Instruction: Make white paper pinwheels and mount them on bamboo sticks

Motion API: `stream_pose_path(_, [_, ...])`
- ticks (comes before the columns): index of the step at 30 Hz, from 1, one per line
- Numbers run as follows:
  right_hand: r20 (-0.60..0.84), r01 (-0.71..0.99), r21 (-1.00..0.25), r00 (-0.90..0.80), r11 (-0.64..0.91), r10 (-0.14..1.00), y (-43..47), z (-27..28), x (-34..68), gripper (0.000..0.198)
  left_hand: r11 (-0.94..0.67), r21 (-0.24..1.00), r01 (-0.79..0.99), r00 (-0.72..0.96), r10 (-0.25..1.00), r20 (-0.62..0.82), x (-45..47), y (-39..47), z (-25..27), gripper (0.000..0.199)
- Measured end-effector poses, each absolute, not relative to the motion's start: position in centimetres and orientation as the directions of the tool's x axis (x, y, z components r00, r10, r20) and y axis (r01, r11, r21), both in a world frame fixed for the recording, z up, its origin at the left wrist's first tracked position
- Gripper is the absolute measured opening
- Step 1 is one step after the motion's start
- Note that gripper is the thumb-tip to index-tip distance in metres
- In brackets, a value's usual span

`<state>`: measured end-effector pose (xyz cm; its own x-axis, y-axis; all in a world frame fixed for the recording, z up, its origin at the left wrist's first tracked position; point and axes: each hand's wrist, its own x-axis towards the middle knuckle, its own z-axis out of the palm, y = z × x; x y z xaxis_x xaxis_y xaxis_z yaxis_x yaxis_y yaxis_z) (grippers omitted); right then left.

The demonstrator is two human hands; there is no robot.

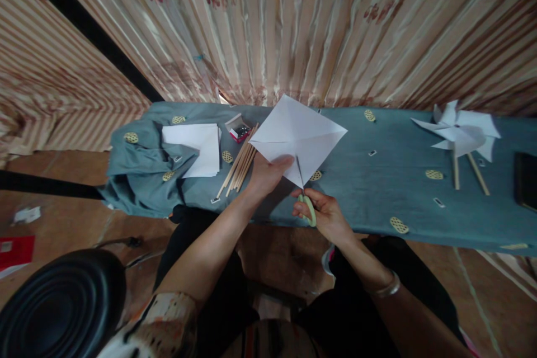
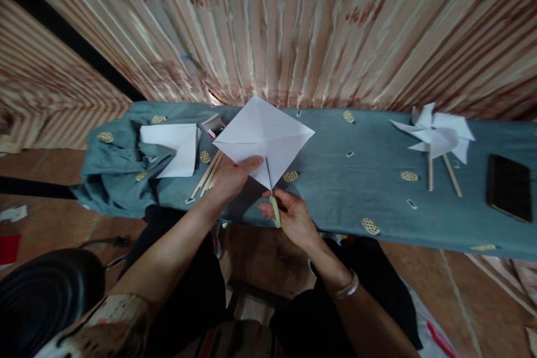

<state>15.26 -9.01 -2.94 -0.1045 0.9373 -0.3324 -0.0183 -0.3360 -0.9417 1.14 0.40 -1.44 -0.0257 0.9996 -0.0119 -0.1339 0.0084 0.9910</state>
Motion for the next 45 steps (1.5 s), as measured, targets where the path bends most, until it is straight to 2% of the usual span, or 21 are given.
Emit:
stream_pose_path(9, [-0.349, -0.059, -0.934, -0.074, -0.353, 0.934, -8.8, -2.6, 15.2, 0.048, 0.047, 0.99, -0.136, 0.024, 0.999, -0.044, 1.4, 0.0, -1.7, 0.02])
stream_pose_path(16, [-0.357, -0.072, -0.93, -0.065, -0.361, 0.932, -8.7, -2.6, 15.2, 0.046, 0.074, 0.987, -0.144, 0.013, 0.997, -0.073, 1.4, -0.2, -1.2, 0.019])
stream_pose_path(22, [-0.311, -0.07, -0.946, -0.095, -0.318, 0.946, -8.7, -2.7, 15.5, 0.047, 0.104, 0.975, -0.195, 0.056, 0.994, -0.095, 1.8, -0.6, -1.9, 0.019])
stream_pose_path(45, [-0.349, -0.073, -0.933, -0.047, -0.351, 0.936, -8.6, -2.6, 15.3, 0.05, 0.074, 0.99, -0.121, 0.061, 0.996, -0.066, 1.8, -0.8, -1.8, 0.019])
